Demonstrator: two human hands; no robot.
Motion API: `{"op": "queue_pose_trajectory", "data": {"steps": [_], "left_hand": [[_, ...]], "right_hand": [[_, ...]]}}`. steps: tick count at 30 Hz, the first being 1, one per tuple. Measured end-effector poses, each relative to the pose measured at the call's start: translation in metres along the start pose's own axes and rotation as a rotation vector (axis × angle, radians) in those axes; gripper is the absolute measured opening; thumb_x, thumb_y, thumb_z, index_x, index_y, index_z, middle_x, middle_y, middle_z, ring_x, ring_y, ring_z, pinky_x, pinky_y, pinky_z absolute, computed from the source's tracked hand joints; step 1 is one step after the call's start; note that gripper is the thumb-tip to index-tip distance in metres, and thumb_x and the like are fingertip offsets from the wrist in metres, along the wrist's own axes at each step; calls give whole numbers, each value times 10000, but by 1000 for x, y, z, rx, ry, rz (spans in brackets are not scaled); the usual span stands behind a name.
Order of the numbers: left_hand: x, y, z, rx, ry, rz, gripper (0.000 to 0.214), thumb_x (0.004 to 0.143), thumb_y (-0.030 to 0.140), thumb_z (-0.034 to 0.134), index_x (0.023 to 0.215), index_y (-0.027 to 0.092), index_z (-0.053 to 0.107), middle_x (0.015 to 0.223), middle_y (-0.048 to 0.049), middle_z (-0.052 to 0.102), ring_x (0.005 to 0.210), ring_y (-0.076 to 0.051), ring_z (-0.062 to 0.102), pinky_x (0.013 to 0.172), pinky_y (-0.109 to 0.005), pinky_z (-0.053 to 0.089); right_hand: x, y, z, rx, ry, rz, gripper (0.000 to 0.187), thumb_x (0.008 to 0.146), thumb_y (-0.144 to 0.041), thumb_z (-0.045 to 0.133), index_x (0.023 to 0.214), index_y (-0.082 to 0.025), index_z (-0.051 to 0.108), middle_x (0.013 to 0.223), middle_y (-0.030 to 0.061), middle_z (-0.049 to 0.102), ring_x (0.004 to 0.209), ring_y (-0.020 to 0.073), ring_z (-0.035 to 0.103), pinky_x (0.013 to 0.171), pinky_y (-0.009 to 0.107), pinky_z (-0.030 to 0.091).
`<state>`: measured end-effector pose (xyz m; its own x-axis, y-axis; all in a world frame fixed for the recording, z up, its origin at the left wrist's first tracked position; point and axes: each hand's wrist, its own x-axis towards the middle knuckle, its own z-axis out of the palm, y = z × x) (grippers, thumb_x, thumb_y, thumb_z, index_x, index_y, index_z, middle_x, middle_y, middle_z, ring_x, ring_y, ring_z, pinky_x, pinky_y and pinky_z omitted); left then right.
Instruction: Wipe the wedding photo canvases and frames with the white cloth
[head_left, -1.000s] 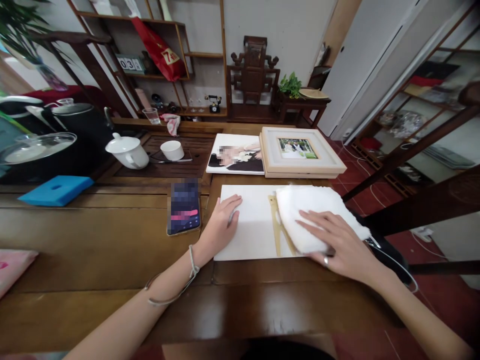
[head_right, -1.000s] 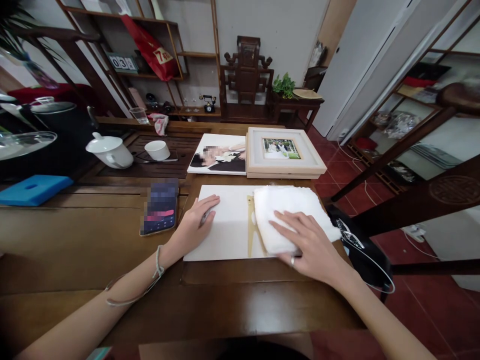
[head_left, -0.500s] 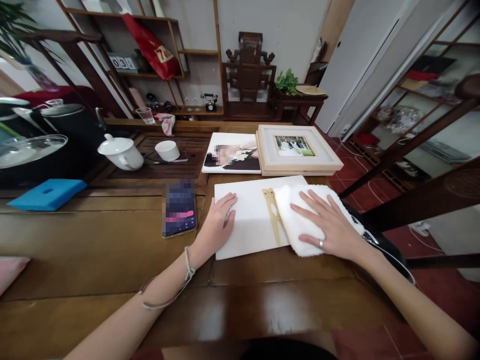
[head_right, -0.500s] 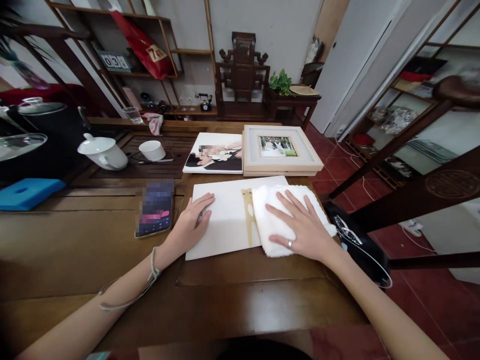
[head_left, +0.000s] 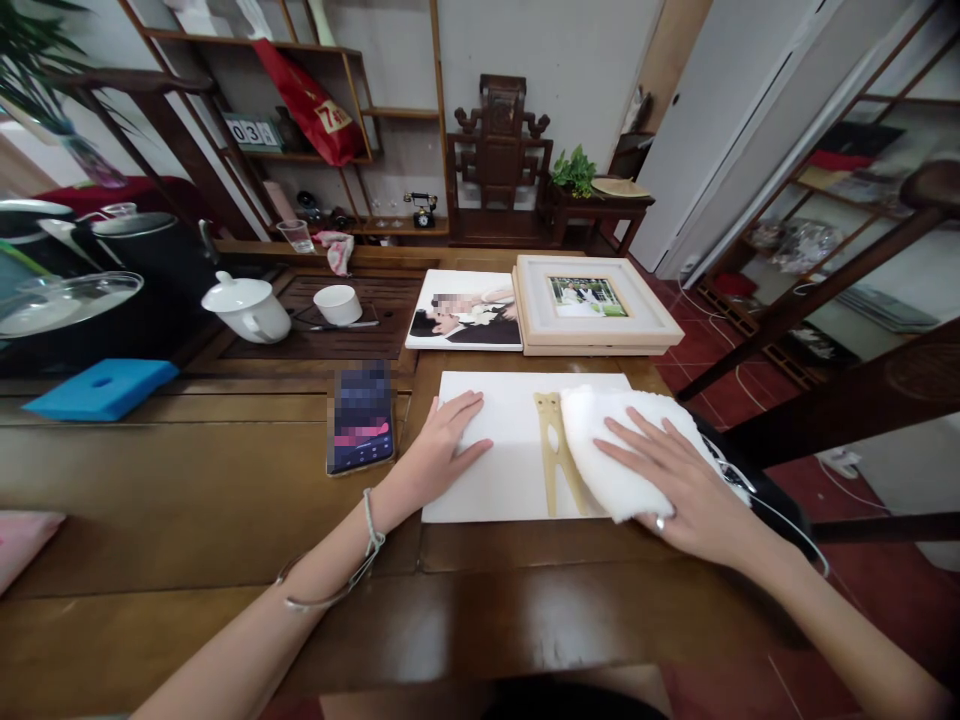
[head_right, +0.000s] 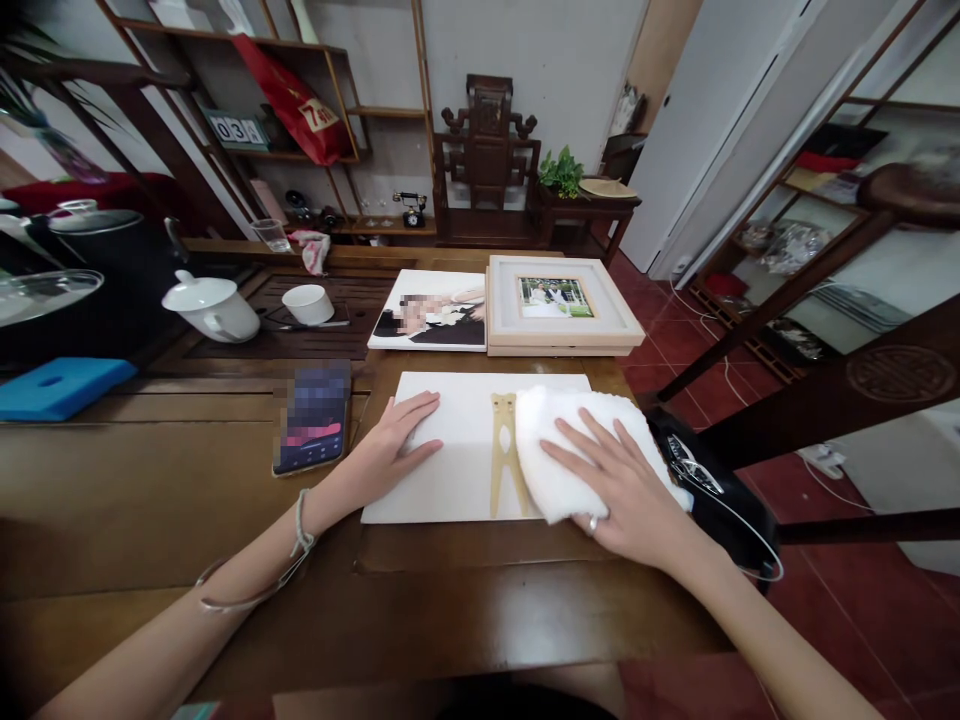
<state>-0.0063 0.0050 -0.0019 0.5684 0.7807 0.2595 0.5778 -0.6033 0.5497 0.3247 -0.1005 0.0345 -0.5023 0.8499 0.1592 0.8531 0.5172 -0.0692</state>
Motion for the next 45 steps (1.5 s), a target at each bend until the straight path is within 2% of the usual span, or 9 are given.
{"op": "queue_pose_trajectory", "data": {"steps": [4,7,13,17,28,31,38,41,45], "left_hand": [[0,2,-1,12,6,-1,491,949,335,534,1410,198,434,1488,-163,459,1420,-279,382,1195,-596,152],[-1,3,-2,18,24,-1,487,948,332,534,1409,204,439,1476,-161,476,1413,-277,397,1197,-585,165],[-1,4,0,14,47,-21,484,948,339,531,1409,219,446,1472,-147,487,1412,-277,398,1198,-577,176],[0,4,0,3,37,-23,471,946,337,533,1395,215,458,1467,-143,490,1409,-278,399,1200,-582,160],[-1,6,-2,20,23,-17,456,962,328,507,1395,201,440,1469,-153,476,1411,-284,391,1203,-596,151],[-1,7,-2,26,24,-30,455,965,321,498,1396,187,440,1472,-154,473,1413,-283,387,1206,-595,146],[-1,5,0,29,29,-25,461,965,328,494,1397,174,441,1473,-161,472,1414,-290,386,1203,-610,146],[0,4,0,32,36,-5,460,961,323,499,1396,184,443,1467,-159,481,1410,-295,394,1196,-624,155],[0,4,-1,36,40,5,466,953,322,508,1393,179,452,1460,-162,489,1403,-305,405,1189,-635,167]], "right_hand": [[36,26,9,-21,-2,123,684,876,-324,560,1517,-310,321,1587,75,313,1472,361,174,1109,679,221],[53,31,12,-36,-9,117,667,873,-351,579,1501,-297,360,1585,82,318,1475,366,157,1112,692,184],[12,3,1,3,-22,-93,752,833,-473,636,1506,-290,353,1590,80,305,1479,379,124,1131,683,152],[-16,-10,-6,4,-27,-136,778,801,-364,657,1510,-280,348,1590,81,303,1475,380,148,1141,671,158],[57,20,5,4,-61,106,660,845,-297,565,1483,-273,397,1558,97,367,1460,396,191,1068,744,211],[42,8,1,-2,-62,60,659,838,-268,553,1480,-258,405,1555,97,374,1468,390,166,1087,733,187],[-30,-25,-12,19,-94,-90,855,779,-376,653,1537,-261,275,1600,76,282,1479,393,104,1144,683,125],[-26,-16,-11,51,-116,-85,832,767,-385,657,1518,-274,319,1588,70,311,1479,383,121,1148,673,119],[16,8,-10,72,-147,15,698,794,-340,616,1459,-262,418,1614,72,238,1486,360,112,1138,673,140]]}}
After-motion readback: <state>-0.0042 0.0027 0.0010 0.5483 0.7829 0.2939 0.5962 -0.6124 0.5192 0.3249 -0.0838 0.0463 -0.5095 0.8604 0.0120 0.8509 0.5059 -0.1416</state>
